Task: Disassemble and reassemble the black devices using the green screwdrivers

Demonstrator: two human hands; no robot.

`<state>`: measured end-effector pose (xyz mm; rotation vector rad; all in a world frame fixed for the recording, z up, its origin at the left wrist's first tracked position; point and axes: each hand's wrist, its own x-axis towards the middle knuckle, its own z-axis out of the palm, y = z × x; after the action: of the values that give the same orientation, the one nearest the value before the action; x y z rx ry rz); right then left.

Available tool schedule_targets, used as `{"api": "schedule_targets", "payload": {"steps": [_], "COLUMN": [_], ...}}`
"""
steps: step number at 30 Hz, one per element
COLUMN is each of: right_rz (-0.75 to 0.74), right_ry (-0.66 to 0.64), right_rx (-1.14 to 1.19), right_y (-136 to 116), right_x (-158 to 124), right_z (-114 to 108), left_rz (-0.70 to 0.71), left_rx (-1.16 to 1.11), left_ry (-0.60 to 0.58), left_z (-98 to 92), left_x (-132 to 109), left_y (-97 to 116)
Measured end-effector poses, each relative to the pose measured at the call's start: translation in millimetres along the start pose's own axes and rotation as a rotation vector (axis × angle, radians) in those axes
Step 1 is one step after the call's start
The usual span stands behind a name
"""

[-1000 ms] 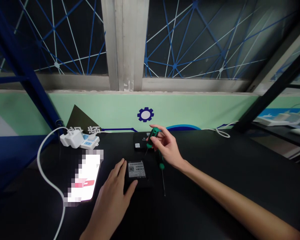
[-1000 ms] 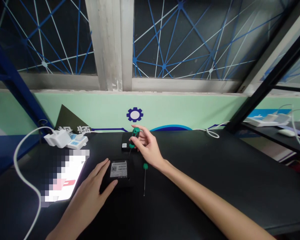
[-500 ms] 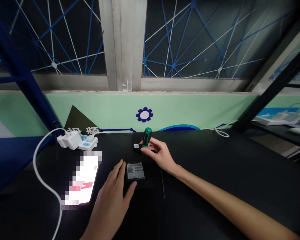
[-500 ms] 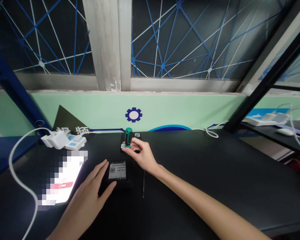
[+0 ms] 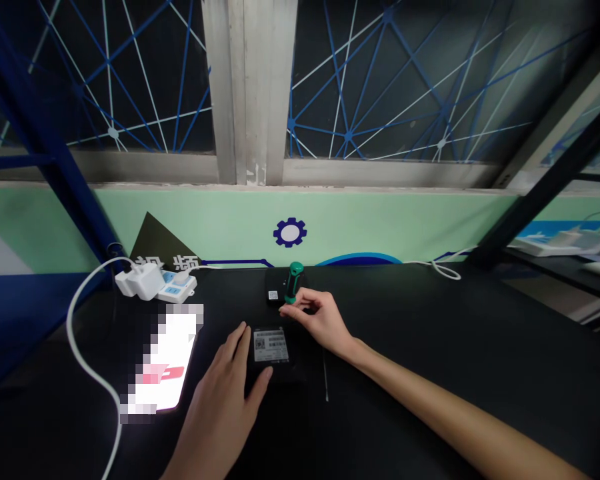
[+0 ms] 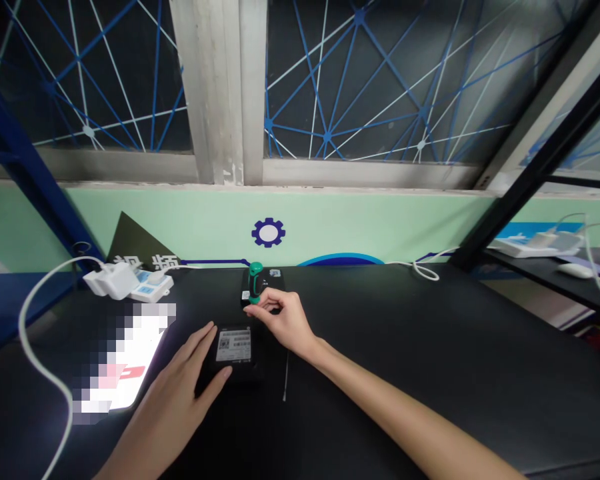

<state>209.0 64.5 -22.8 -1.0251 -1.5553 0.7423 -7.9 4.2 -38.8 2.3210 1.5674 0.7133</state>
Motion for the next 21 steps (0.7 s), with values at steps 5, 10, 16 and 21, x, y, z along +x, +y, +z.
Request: {"api": "schedule_targets", "payload": {"steps": [5, 10, 16, 21], "right_rz": [-0.034, -0.056, -0.103, -0.158], "right_ry": [-0.039, -0.062, -0.118, -0.153], "right_rx": [-0.112, -0.169, -0.248, -0.282], "right_y": [-4.3, -6.0, -11.3, -10.2], "right_x": [-1.1, -2.0, -2.2, -4.2], "right_z": [-2.5, -4.2, -6.2, -8.6], "left_rz": [-0.003, -0.009, -0.016, -0.020], "left_rx": [-0.021, -0.022, -0.015, -0.033], "left_ry": [-0.008, -0.014, -0.036, -0.028], "left_z": [-1.0, -0.8, -1.4, -2.3], "left_x": [0.8, 0.8, 0.4, 0.5], "left_y": [-0.5, -1.3, -1.1, 1.2]}}
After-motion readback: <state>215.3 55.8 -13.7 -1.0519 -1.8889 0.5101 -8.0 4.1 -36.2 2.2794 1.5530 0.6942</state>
